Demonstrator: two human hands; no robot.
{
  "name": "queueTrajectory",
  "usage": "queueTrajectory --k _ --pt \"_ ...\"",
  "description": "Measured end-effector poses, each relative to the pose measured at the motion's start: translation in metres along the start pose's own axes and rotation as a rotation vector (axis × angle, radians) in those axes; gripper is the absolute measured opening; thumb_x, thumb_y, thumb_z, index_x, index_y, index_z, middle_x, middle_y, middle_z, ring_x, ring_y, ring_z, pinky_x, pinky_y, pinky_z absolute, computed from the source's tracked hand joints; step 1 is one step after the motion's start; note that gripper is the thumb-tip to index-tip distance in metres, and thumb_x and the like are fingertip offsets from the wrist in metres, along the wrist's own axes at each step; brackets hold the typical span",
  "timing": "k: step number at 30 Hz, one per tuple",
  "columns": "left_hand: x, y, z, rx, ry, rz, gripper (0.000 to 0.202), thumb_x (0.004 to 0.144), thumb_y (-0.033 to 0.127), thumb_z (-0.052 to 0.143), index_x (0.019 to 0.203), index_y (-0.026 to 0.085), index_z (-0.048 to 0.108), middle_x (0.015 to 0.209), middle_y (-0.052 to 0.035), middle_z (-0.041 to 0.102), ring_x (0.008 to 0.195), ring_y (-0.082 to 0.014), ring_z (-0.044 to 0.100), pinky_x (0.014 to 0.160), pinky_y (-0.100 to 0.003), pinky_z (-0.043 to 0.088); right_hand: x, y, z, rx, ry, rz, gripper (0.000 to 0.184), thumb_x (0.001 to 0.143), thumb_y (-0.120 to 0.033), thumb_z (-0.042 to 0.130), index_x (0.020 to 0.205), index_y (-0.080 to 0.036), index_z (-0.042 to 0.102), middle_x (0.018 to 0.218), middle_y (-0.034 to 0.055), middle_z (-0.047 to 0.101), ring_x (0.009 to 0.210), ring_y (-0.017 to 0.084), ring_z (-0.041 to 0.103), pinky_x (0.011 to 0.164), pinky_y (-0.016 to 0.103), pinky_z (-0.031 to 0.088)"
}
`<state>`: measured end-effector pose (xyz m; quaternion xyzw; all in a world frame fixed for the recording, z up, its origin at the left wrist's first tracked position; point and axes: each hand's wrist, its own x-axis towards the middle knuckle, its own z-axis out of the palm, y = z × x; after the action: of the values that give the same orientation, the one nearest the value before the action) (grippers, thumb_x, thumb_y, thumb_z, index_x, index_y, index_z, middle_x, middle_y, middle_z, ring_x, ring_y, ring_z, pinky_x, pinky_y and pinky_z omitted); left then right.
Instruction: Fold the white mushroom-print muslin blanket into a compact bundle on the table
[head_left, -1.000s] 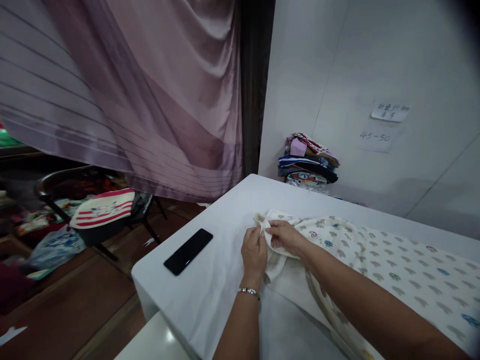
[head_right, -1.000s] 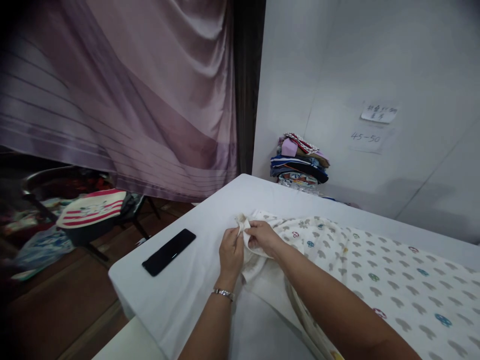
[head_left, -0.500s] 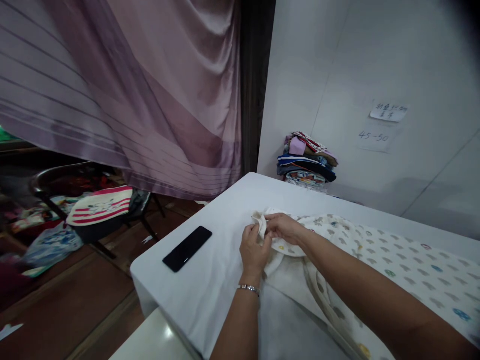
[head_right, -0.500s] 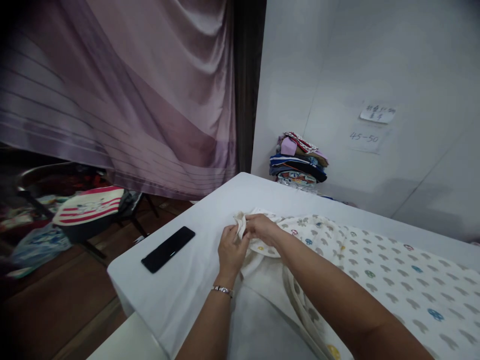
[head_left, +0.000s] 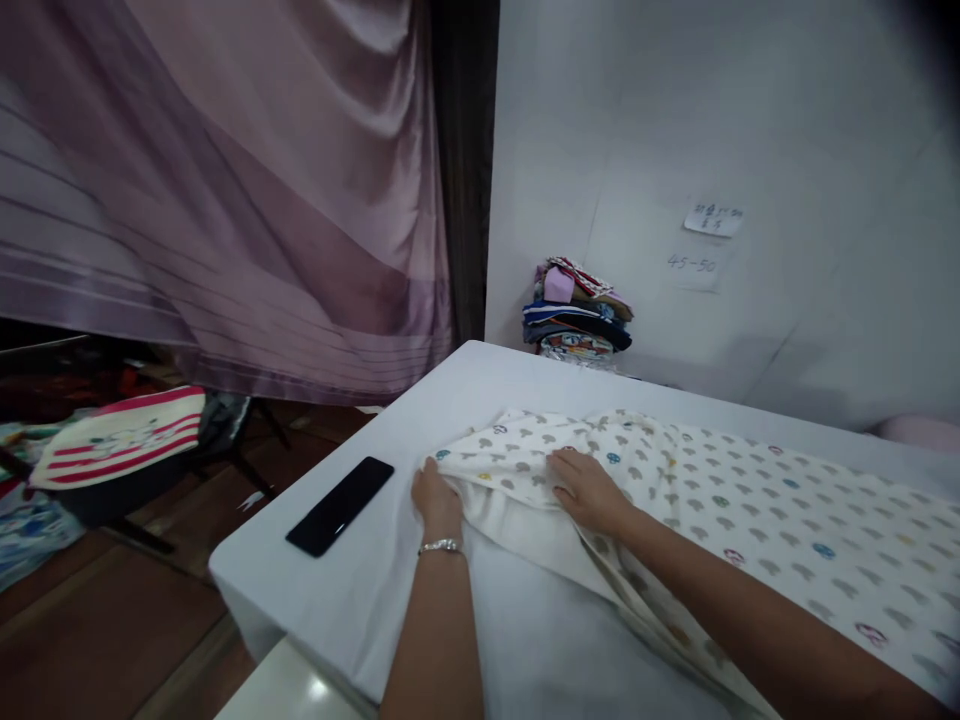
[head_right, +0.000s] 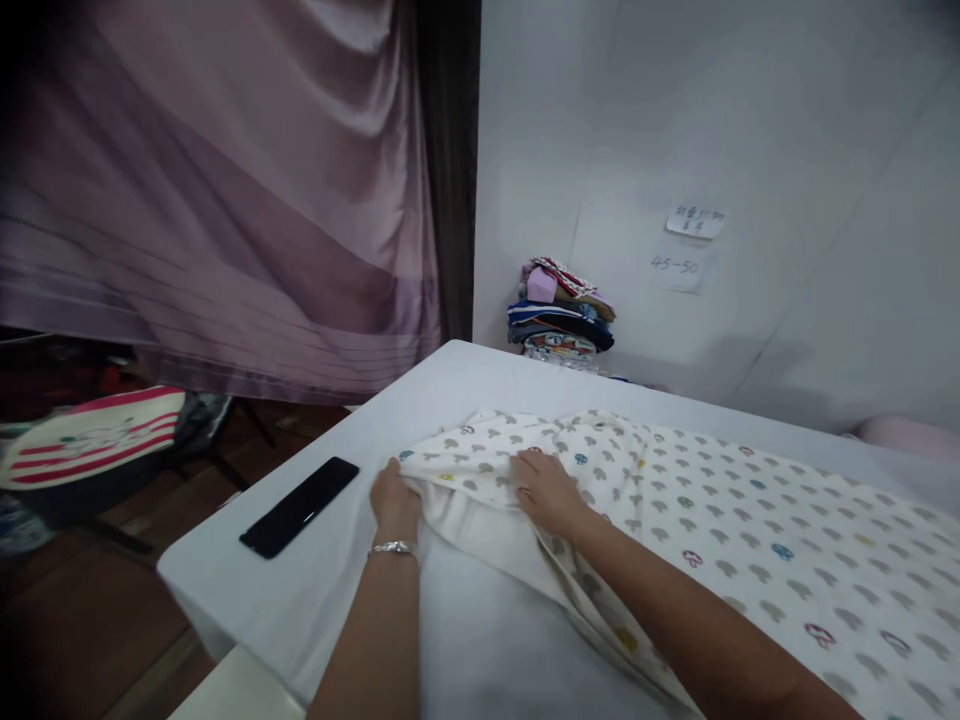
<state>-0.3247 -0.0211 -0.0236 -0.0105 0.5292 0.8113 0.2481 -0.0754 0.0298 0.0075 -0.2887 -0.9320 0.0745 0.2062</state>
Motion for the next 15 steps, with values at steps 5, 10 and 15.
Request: queueTrajectory --k 5,10,15 --pt "-0.002 0.007 0.002 -0.064 0.013 0.015 0.010 0.076 0.025 0.049 0.080 0.016 0.049 0.075 0.0001 0.058 0.068 -0.0122 0.060 0.072 -0.031 0.050 -0.052 0.014 0.008 -0.061 0.072 0.118 0.051 0.082 -0.025 0.046 0.133 -0.017 0.044 0.140 0.0140 0.039 0.129 0.028 0.035 0.104 0.047 0.032" --pt "0.000 0.034 0.010 -0.062 -0.036 0.091 0.007 0.076 0.021 0.051 0.079 0.015 0.051 0.072 0.0000 0.058 0.066 -0.0118 0.059 0.072 -0.031 0.050 -0.092 -0.010 0.016 0.070 0.086 0.190 0.049 0.086 -0.034 0.046 0.132 -0.018 0.046 0.135 0.0140 0.046 0.125 0.027 0.041 0.102 0.043 0.037" --pt "0.015 0.078 0.023 -0.012 -0.072 0.239 0.007 0.079 0.023 0.051 0.078 0.016 0.052 0.073 0.0015 0.059 0.067 -0.0104 0.057 0.071 -0.028 0.049 -0.109 -0.035 -0.005 0.206 -0.092 0.183 0.041 0.086 -0.041 0.049 0.121 -0.021 0.055 0.124 0.0119 0.054 0.114 0.025 0.049 0.096 0.039 0.041"
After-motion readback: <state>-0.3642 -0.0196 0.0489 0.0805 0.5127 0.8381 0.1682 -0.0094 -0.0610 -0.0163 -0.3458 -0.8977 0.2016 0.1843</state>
